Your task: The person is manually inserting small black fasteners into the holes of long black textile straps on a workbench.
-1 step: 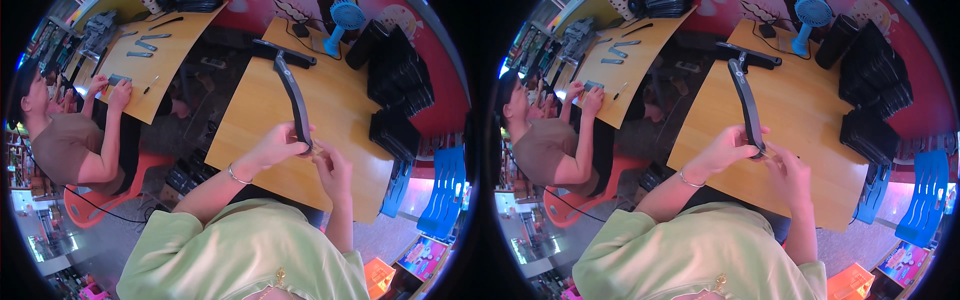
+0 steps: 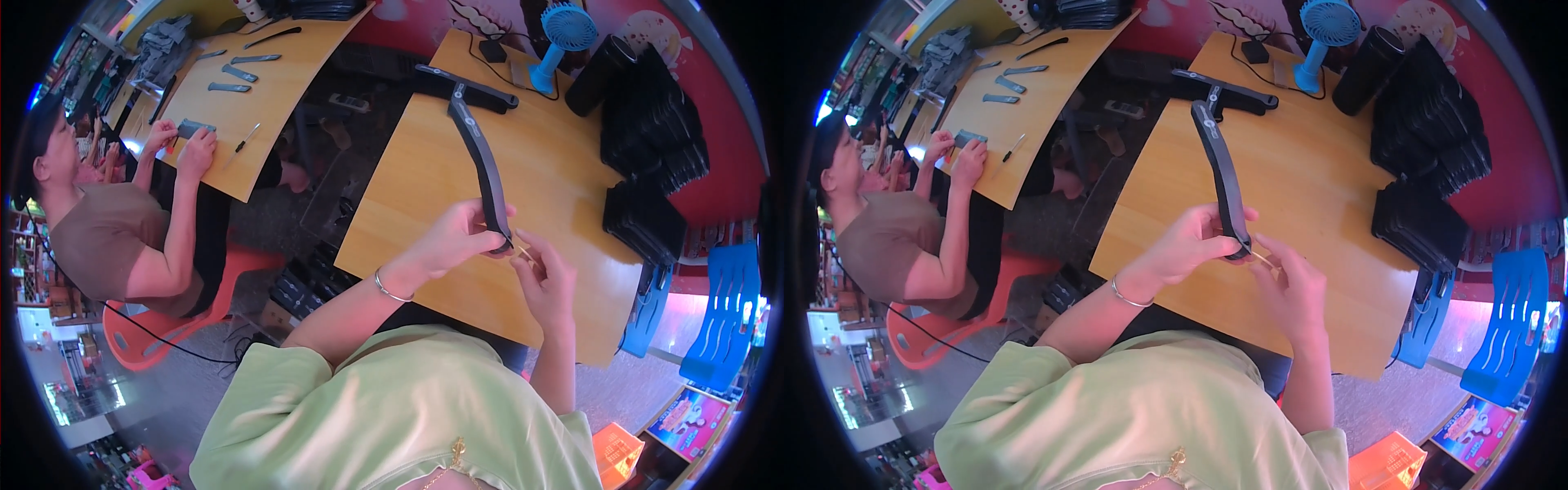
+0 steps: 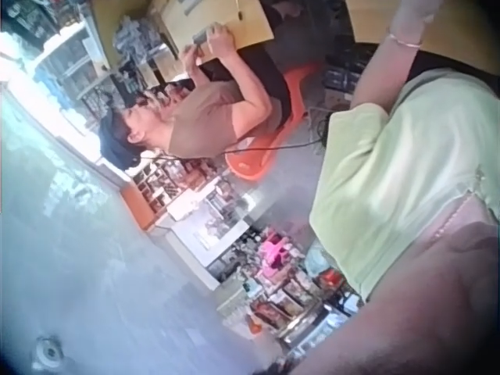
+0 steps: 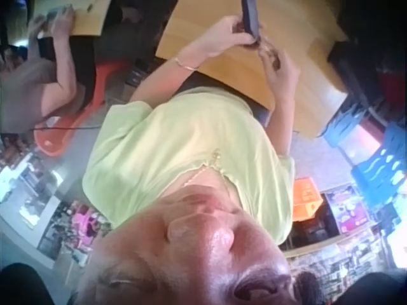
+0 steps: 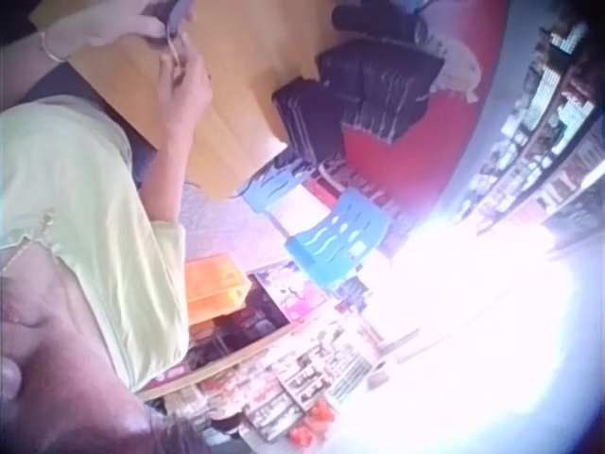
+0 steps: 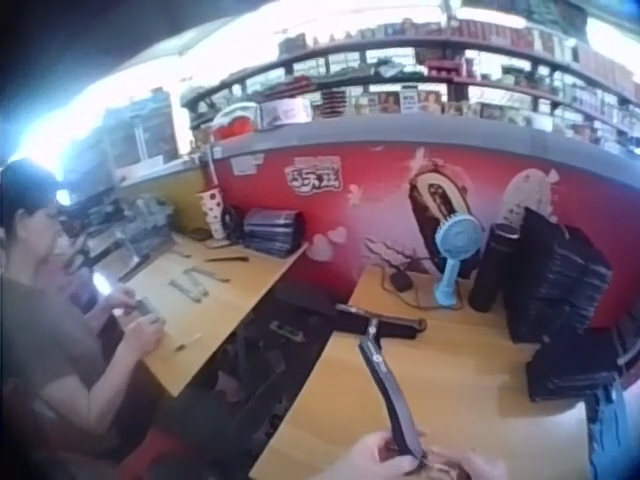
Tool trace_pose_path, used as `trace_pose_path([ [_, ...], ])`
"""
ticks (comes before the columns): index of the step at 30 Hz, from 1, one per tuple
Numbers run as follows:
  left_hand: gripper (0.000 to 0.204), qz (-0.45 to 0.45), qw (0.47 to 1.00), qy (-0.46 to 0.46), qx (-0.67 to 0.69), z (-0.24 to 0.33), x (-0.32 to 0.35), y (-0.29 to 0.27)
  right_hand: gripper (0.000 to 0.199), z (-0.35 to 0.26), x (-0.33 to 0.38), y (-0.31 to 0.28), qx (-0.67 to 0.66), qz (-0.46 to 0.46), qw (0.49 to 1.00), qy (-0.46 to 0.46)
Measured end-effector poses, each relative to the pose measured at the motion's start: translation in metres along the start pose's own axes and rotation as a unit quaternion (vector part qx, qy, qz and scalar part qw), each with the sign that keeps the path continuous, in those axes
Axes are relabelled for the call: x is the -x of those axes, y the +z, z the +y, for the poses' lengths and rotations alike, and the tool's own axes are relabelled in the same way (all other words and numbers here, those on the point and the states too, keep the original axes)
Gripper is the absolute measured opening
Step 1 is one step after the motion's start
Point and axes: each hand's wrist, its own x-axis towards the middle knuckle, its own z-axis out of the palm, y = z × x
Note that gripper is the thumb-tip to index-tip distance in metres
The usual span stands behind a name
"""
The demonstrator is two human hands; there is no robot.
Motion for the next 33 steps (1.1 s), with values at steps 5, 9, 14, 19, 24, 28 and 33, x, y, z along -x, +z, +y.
trace_pose_path([
  [5,0.039,-0.004,0.999,-0.039,0.013,-0.007,0.003,0.007,0.036,0.009,0.002,0.007,-0.107,0.037,0.994,0.009],
  [9,0.042,-0.007,0.999,-0.045,0.028,-0.006,0.004,0.008,0.028,0.020,0.001,0.015,-0.239,0.020,0.971,0.004],
  [14,0.046,-0.032,0.998,-0.040,-0.029,-0.008,0.004,0.006,0.013,0.023,0.001,0.018,-0.351,0.023,0.931,0.098],
  [19,0.046,-0.103,0.977,-0.126,-0.141,-0.014,0.010,-0.003,0.004,0.028,-0.017,-0.003,-0.298,0.123,0.932,0.165],
  [24,0.035,-0.162,0.973,-0.132,-0.102,-0.031,0.019,-0.008,0.002,0.027,-0.031,-0.030,-0.168,0.039,0.984,0.051],
  [28,0.027,-0.059,0.992,-0.104,-0.029,-0.029,0.008,-0.003,0.005,0.014,-0.020,-0.014,-0.135,-0.042,0.988,0.064],
  [33,0.018,0.001,0.992,-0.126,0.020,-0.023,0.007,-0.002,0.025,0.000,-0.010,-0.006,-0.069,-0.071,0.995,0.018],
])
